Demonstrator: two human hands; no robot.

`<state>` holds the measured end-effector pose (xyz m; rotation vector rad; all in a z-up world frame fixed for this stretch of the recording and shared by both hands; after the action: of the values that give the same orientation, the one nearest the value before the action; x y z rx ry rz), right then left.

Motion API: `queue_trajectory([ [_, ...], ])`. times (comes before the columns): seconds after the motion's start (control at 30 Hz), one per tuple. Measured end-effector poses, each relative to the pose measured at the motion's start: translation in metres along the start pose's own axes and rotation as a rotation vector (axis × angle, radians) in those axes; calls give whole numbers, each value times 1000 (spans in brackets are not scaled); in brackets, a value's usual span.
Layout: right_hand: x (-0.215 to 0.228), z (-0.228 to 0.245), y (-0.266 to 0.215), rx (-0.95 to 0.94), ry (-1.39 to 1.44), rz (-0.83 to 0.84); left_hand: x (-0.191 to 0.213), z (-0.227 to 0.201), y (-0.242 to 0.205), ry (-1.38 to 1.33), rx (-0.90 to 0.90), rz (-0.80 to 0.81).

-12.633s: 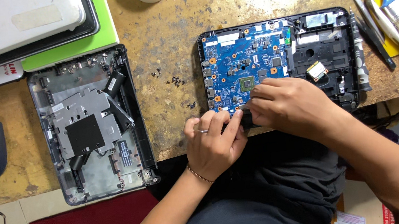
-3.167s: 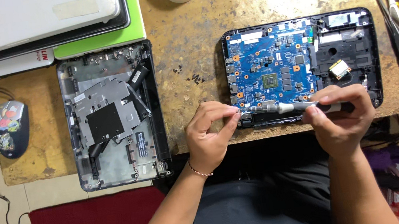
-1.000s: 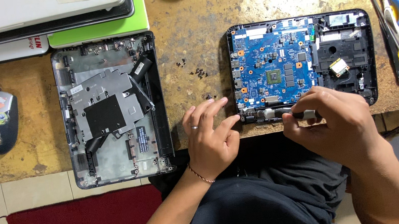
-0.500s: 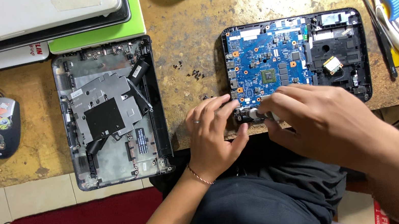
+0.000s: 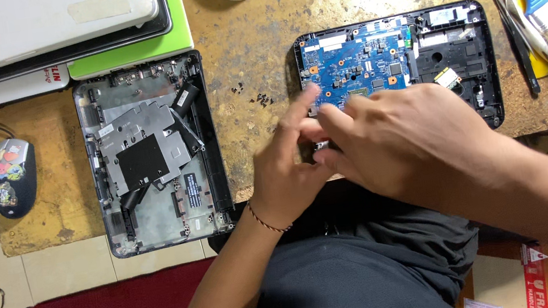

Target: The person assembles a laptop by placing the motherboard into the chassis, connecting a ribbon cable, and securing components with screws. They then install a metal shield plate over the motherboard and fasten it with additional screws.

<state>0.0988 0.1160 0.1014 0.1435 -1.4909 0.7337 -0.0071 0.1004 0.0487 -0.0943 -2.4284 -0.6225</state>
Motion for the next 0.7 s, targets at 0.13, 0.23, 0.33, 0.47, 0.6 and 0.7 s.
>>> queue_trajectory([
  [0.13, 8, 6, 5, 45, 86, -52, -7, 8, 3, -198, 172, 308],
  [0.23, -3, -1, 5, -55, 56, 49, -8, 7, 9, -153, 46, 228],
  [0.33, 4, 0, 4, -48, 76, 51, -6, 9, 3, -45, -109, 149],
  [0.47, 3, 1, 9, -82, 193, 202, -7, -1, 13, -304, 84, 366],
  [0.6, 2, -1, 5, -60, -29, 48, -7, 10, 10, -74, -8, 199],
  [0.7, 8, 5, 5, 1, 121, 62, -4, 1, 14, -96, -44, 268],
])
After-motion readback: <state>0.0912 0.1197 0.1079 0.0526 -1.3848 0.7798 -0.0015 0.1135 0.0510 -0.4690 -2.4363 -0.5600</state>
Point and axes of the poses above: each hand's wrist, its own y-axis towards the middle knuckle, its own x-axis out of the back of the hand, z = x × y, the point moved 9 cm from there along y, towards the middle knuckle, and after that the axes turned 10 degrees about y, right-handed, at the moved point
